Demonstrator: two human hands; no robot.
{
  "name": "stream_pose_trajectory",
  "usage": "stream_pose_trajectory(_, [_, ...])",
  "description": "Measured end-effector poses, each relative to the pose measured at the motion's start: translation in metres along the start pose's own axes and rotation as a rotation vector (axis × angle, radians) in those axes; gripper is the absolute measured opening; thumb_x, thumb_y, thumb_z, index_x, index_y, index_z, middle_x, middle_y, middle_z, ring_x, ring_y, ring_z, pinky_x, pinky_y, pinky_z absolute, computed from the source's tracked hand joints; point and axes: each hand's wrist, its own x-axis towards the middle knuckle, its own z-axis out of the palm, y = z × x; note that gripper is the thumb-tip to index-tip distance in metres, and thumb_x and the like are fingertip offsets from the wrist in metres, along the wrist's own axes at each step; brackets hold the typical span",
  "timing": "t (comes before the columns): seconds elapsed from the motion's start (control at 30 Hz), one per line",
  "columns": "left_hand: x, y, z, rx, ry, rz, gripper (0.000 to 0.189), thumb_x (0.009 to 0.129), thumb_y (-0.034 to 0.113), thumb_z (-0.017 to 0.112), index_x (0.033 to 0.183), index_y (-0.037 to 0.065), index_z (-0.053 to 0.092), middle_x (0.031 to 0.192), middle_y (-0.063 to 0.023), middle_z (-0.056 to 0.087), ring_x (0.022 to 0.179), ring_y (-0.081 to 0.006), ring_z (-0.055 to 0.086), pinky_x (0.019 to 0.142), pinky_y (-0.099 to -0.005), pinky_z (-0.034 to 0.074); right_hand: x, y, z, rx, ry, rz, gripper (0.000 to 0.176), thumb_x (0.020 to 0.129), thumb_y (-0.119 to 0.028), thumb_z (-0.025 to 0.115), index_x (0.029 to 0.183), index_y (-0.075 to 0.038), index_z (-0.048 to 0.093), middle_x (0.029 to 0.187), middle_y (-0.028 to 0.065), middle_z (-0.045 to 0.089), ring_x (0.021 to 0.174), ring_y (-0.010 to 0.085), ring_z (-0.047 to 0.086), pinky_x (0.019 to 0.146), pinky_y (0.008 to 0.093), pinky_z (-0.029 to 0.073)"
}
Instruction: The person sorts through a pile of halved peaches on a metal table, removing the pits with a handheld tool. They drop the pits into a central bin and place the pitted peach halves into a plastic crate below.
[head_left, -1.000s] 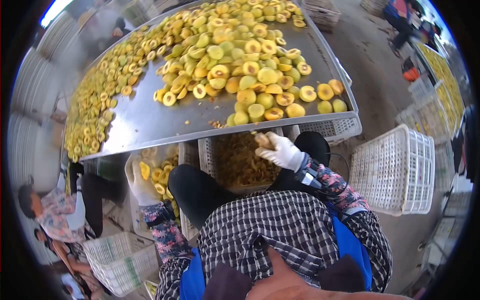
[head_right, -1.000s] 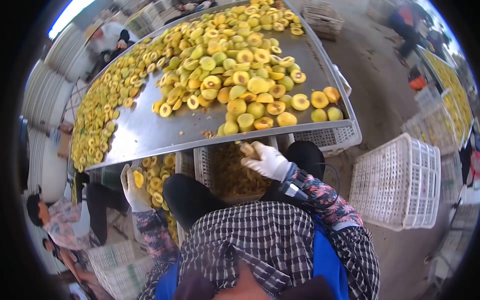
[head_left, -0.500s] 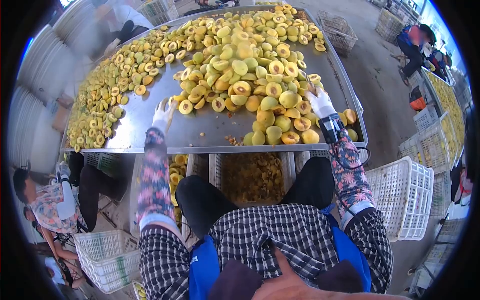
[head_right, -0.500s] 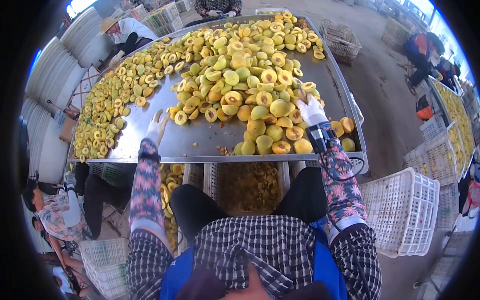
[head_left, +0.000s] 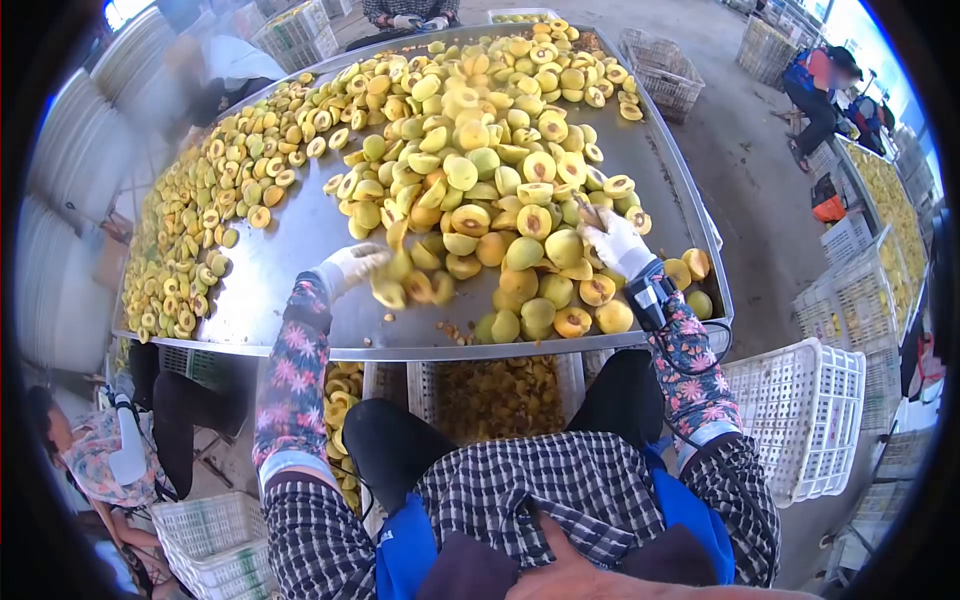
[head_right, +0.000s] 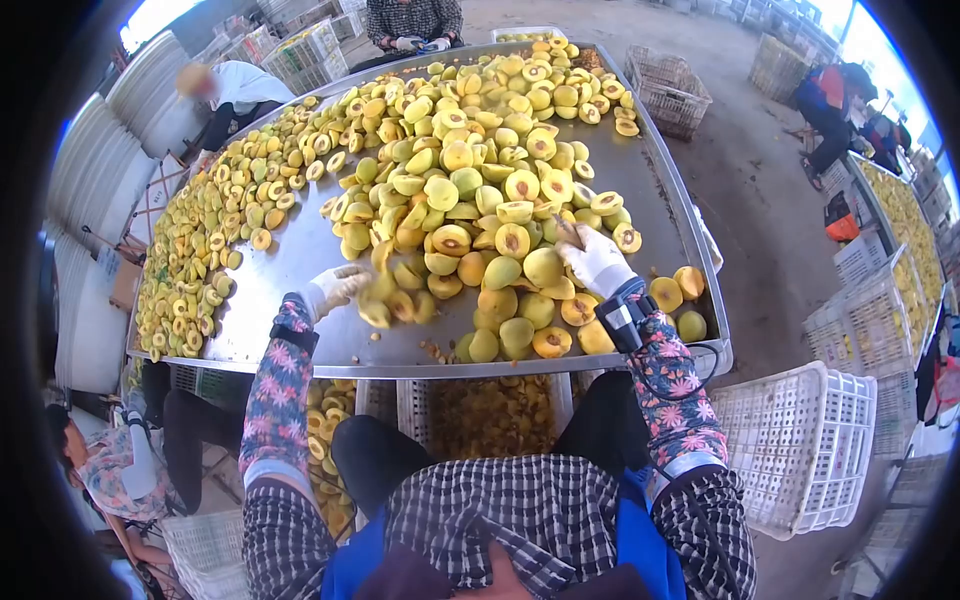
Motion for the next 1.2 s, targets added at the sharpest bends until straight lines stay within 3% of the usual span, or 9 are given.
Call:
stream_pose_trajectory(0.03, [-0.004, 0.008, -0.002, 0.167, -0.155, 0.069, 0.049, 0.091, 0.038, 0.060, 0.128, 0.006, 0.055, 0.117, -0.0051, 0.062, 0.105, -0.0148, 0.059, 0.089, -0.0295, 0.048, 0.003, -0.005, 0.002, 0.005, -0.001, 0.001, 0.047, 0.088, -0.029, 0.061, 0.125, -0.001, 0.052, 0.113, 0.0202, 0.062, 0.103, 0.0320, 0.062, 0.089, 0.0368, 0.048])
stream_pose_trajectory(0.1, [-0.005, 0.043, 0.019, 0.313, -0.040, 0.093, 0.043, 0.091, 0.035, 0.060, 0.123, 0.007, 0.060, 0.114, -0.0081, 0.066, 0.106, -0.0167, 0.061, 0.089, -0.0305, 0.048, 0.010, -0.022, 0.013, -0.197, 0.403, -0.385, 0.045, 0.086, -0.028, 0.062, 0.121, -0.001, 0.054, 0.110, 0.0195, 0.062, 0.102, 0.0333, 0.061, 0.089, 0.0378, 0.048])
stream_pose_trajectory(0.17, [-0.003, 0.100, 0.045, 0.345, 0.210, 0.170, 0.040, 0.086, 0.039, 0.063, 0.114, 0.011, 0.065, 0.109, -0.0136, 0.066, 0.106, -0.0274, 0.061, 0.090, -0.0372, 0.047, 0.015, -0.060, 0.017, -0.127, 0.302, -0.492, 0.046, 0.084, -0.028, 0.064, 0.123, -0.005, 0.053, 0.112, 0.0185, 0.060, 0.102, 0.0349, 0.060, 0.089, 0.0394, 0.048])
stream_pose_trajectory(0.23, [0.026, 0.113, 0.071, 0.465, 0.394, 0.477, 0.033, 0.084, 0.036, 0.064, 0.107, 0.013, 0.066, 0.103, -0.0139, 0.065, 0.100, -0.0309, 0.061, 0.086, -0.0408, 0.048, 0.036, -0.072, 0.033, -0.287, 0.164, -0.491, 0.048, 0.083, -0.029, 0.065, 0.125, -0.009, 0.053, 0.118, 0.0174, 0.057, 0.103, 0.0348, 0.059, 0.089, 0.0401, 0.047])
stream_pose_trajectory(0.3, [0.052, 0.127, 0.098, 0.557, 0.502, 0.487, 0.031, 0.082, 0.035, 0.065, 0.104, 0.014, 0.066, 0.105, -0.0130, 0.062, 0.103, -0.0313, 0.058, 0.089, -0.0429, 0.046, 0.039, -0.089, 0.035, -0.518, -0.004, -0.254, 0.049, 0.082, -0.033, 0.065, 0.125, -0.012, 0.054, 0.123, 0.0155, 0.055, 0.108, 0.0334, 0.059, 0.092, 0.0416, 0.046])
stream_pose_trajectory(0.5, [0.062, 0.138, 0.122, 0.854, 0.601, 0.393, 0.035, 0.076, 0.031, 0.072, 0.105, 0.016, 0.063, 0.110, -0.0112, 0.056, 0.109, -0.0323, 0.051, 0.092, -0.0453, 0.043, 0.050, -0.038, -0.004, -0.461, -0.018, -0.181, 0.055, 0.080, -0.040, 0.066, 0.122, -0.006, 0.057, 0.122, 0.0204, 0.057, 0.113, 0.0340, 0.056, 0.095, 0.0414, 0.045])
stream_pose_trajectory(0.7, [0.104, 0.133, 0.142, 1.163, 0.798, 0.608, 0.020, 0.071, 0.021, 0.069, 0.091, 0.018, 0.068, 0.103, -0.0077, 0.057, 0.102, -0.0281, 0.052, 0.097, -0.0453, 0.035, 0.033, -0.007, -0.018, -0.345, 0.029, -0.157, 0.052, 0.081, -0.037, 0.067, 0.119, -0.003, 0.058, 0.118, 0.0227, 0.059, 0.109, 0.0376, 0.057, 0.094, 0.0428, 0.044])
stream_pose_trajectory(1.03, [0.093, 0.134, 0.129, 1.038, 0.518, 0.621, 0.036, 0.070, 0.013, 0.070, 0.101, 0.031, 0.070, 0.148, -0.0029, 0.036, 0.139, -0.0311, 0.027, 0.115, -0.0539, 0.013, -0.033, 0.006, -0.017, -0.104, 0.169, -0.223, 0.046, 0.083, -0.028, 0.069, 0.115, 0.003, 0.058, 0.104, 0.0224, 0.064, 0.099, 0.0362, 0.061, 0.087, 0.0387, 0.048])
stream_pose_trajectory(1.2, [0.094, 0.139, 0.141, 1.154, 0.463, 0.623, 0.046, 0.078, 0.011, 0.062, 0.113, 0.040, 0.067, 0.152, -0.0016, 0.030, 0.140, -0.0307, 0.025, 0.114, -0.0562, 0.012, -0.063, -0.011, -0.017, 0.192, 0.063, -0.127, 0.041, 0.082, -0.012, 0.068, 0.118, 0.004, 0.055, 0.096, 0.0132, 0.066, 0.088, 0.0193, 0.063, 0.079, 0.0318, 0.050])
